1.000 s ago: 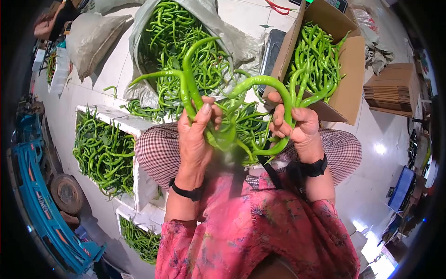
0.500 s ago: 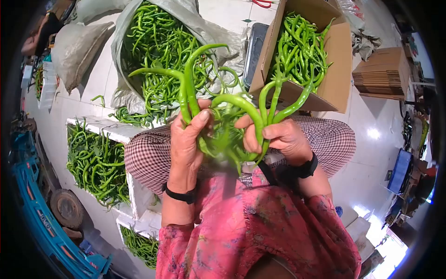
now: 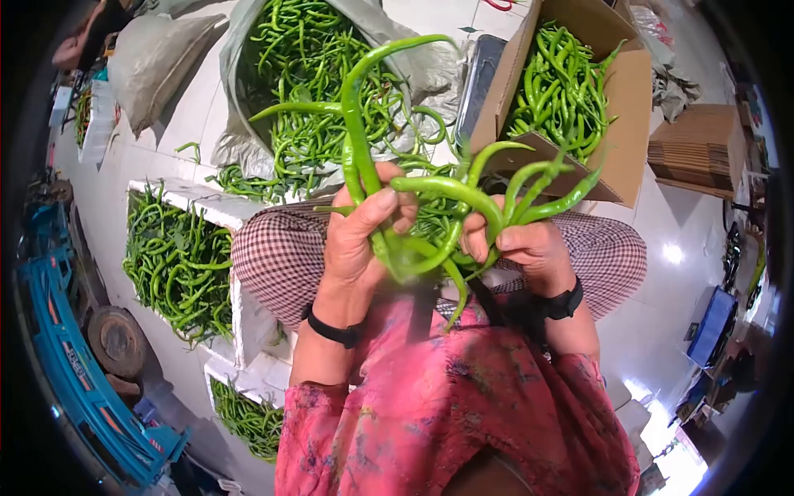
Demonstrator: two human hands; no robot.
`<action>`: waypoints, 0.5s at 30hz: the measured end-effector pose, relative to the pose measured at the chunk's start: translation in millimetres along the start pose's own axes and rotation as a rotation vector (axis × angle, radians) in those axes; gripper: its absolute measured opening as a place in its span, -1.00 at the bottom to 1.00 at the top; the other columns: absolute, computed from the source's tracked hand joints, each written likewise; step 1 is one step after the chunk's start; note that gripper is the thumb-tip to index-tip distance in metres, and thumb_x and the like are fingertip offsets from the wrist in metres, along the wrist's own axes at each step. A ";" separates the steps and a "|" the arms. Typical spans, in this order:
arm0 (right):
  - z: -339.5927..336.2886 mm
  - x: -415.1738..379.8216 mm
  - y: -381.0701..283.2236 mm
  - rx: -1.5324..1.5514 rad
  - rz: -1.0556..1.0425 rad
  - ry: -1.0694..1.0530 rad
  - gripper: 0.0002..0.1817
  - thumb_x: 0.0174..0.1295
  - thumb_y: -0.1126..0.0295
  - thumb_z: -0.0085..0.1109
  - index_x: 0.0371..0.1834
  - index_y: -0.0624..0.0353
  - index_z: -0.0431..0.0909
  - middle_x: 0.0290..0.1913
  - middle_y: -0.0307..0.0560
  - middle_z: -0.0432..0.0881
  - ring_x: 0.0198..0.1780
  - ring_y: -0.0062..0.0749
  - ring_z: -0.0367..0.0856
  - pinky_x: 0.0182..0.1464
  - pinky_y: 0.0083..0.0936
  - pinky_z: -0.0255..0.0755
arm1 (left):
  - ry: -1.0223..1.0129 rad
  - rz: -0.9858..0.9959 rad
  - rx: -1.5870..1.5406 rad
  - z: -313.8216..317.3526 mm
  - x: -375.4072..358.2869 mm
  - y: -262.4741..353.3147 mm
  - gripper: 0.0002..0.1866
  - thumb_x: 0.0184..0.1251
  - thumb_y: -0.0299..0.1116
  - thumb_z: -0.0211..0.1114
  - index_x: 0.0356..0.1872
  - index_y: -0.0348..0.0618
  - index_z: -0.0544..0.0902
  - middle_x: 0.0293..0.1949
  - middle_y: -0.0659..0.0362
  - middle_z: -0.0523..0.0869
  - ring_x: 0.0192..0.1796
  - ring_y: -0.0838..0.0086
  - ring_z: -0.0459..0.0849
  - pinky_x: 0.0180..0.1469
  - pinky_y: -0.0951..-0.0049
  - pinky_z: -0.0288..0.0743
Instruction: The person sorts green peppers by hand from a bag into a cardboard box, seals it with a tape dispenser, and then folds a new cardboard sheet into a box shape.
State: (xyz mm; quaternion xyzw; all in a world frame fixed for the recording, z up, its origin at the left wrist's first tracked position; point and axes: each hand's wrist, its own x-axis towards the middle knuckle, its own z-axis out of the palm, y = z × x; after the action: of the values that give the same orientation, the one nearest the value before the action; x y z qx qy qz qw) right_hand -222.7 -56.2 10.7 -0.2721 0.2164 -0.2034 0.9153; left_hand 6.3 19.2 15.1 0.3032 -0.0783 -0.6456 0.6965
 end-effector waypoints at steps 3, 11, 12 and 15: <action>3.0 -3.3 -7.8 -0.107 0.077 0.039 -0.57 0.06 0.48 0.34 0.05 0.40 0.60 -0.05 0.01 0.68 -0.05 -0.32 0.65 0.09 -0.44 0.48 | -0.059 0.033 0.044 7.7 -0.8 -1.0 -0.61 0.26 -0.40 0.37 0.08 -0.31 0.55 -0.23 0.12 0.68 -0.27 0.49 0.63 -0.27 0.58 0.47; 8.1 13.0 -19.1 -1.025 -0.321 -0.314 -0.70 0.29 0.30 0.24 0.01 0.21 0.66 -0.22 -0.01 0.68 -0.19 -0.17 0.64 -0.10 -0.30 0.46 | -0.051 0.021 0.179 6.5 -3.0 -1.3 -0.57 0.21 -0.27 0.42 0.00 -0.30 0.54 -0.36 0.18 0.53 -0.37 0.54 0.48 -0.38 0.56 0.40; 15.3 11.4 -22.1 -1.057 -0.377 -0.302 -0.70 0.30 0.29 0.21 0.03 0.18 0.65 -0.22 -0.01 0.68 -0.21 -0.14 0.64 -0.11 -0.28 0.44 | -0.050 0.019 0.179 6.9 -3.4 -1.6 -0.57 0.21 -0.27 0.42 0.00 -0.30 0.54 -0.36 0.18 0.53 -0.37 0.54 0.48 -0.38 0.56 0.40; 42.3 1.3 -30.6 -1.199 -0.415 -0.198 -0.64 0.20 0.31 0.23 0.08 0.10 0.65 -0.27 -0.11 0.68 -0.23 -0.23 0.61 -0.03 -0.32 0.34 | -0.027 0.037 0.181 8.9 -3.3 -3.3 -0.57 0.22 -0.26 0.41 0.03 -0.29 0.54 -0.34 0.18 0.52 -0.39 0.53 0.49 -0.36 0.54 0.42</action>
State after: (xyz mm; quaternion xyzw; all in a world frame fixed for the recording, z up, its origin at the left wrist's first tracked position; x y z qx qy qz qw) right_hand -208.0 -63.0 60.3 -0.7903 0.1501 -0.1938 0.5616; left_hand -1.5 19.6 21.4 0.3548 -0.1515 -0.6270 0.6768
